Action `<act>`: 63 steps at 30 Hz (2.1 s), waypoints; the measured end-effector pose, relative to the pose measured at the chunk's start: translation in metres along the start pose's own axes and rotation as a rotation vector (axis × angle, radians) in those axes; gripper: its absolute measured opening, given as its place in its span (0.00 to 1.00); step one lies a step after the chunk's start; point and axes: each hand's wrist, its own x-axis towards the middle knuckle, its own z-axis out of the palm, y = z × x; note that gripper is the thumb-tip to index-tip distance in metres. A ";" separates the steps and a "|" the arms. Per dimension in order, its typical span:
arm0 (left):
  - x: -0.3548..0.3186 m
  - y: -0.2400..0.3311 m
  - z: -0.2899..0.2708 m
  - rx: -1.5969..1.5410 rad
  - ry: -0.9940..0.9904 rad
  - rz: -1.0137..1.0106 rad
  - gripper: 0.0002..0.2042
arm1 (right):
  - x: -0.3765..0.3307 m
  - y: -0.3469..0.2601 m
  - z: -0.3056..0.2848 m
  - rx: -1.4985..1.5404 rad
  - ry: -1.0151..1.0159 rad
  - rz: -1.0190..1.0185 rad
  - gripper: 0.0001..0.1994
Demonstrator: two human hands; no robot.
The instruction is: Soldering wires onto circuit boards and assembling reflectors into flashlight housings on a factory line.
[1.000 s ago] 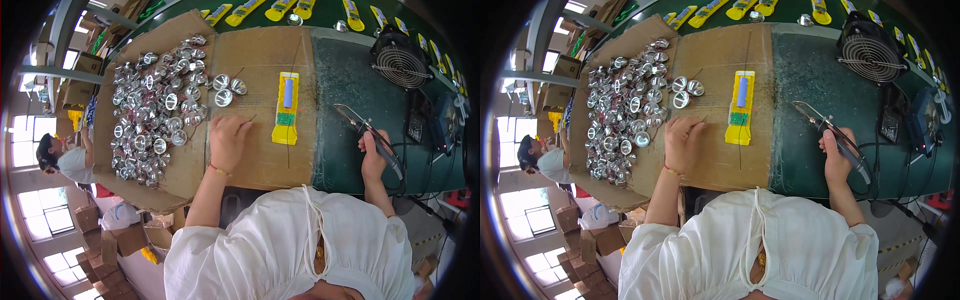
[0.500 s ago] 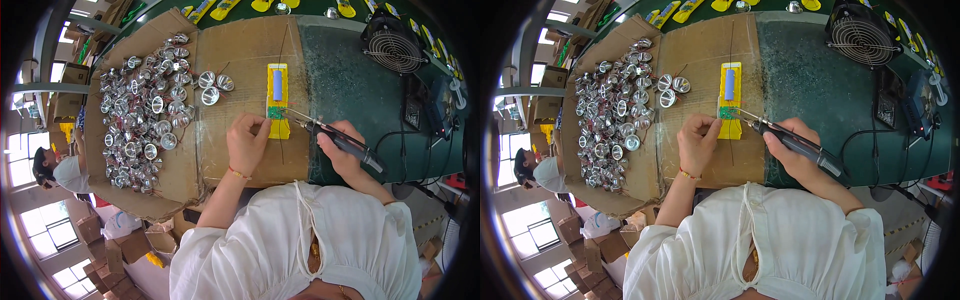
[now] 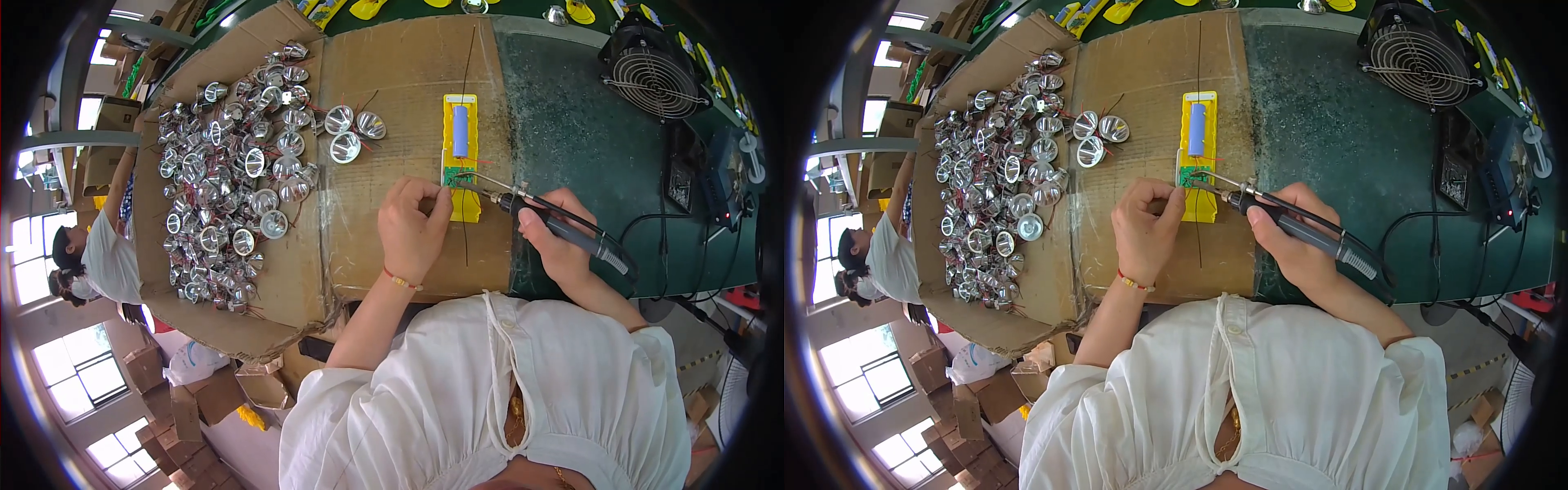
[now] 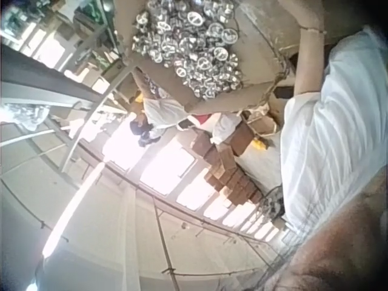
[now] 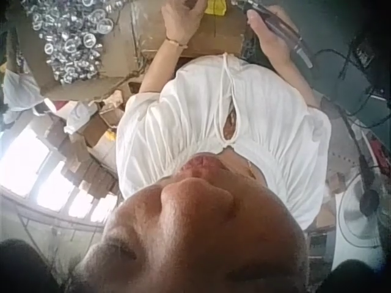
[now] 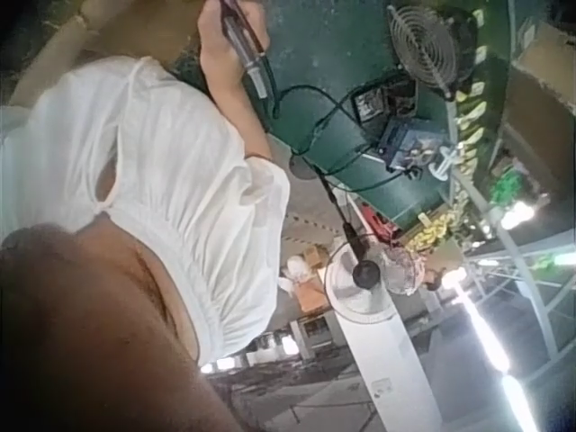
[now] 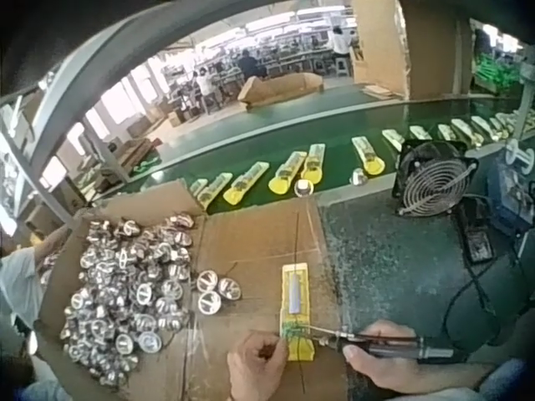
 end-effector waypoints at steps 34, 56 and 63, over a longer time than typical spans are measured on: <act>-0.002 0.000 -0.003 0.523 0.142 0.499 0.05 | -0.011 -0.005 -0.013 0.102 0.028 0.077 0.07; 0.000 0.002 -0.003 -0.084 -0.093 -0.060 0.04 | -0.009 -0.005 -0.008 -0.044 0.000 -0.047 0.07; 0.001 0.002 -0.004 -0.086 -0.094 -0.089 0.03 | -0.011 -0.006 -0.014 0.107 0.094 0.058 0.07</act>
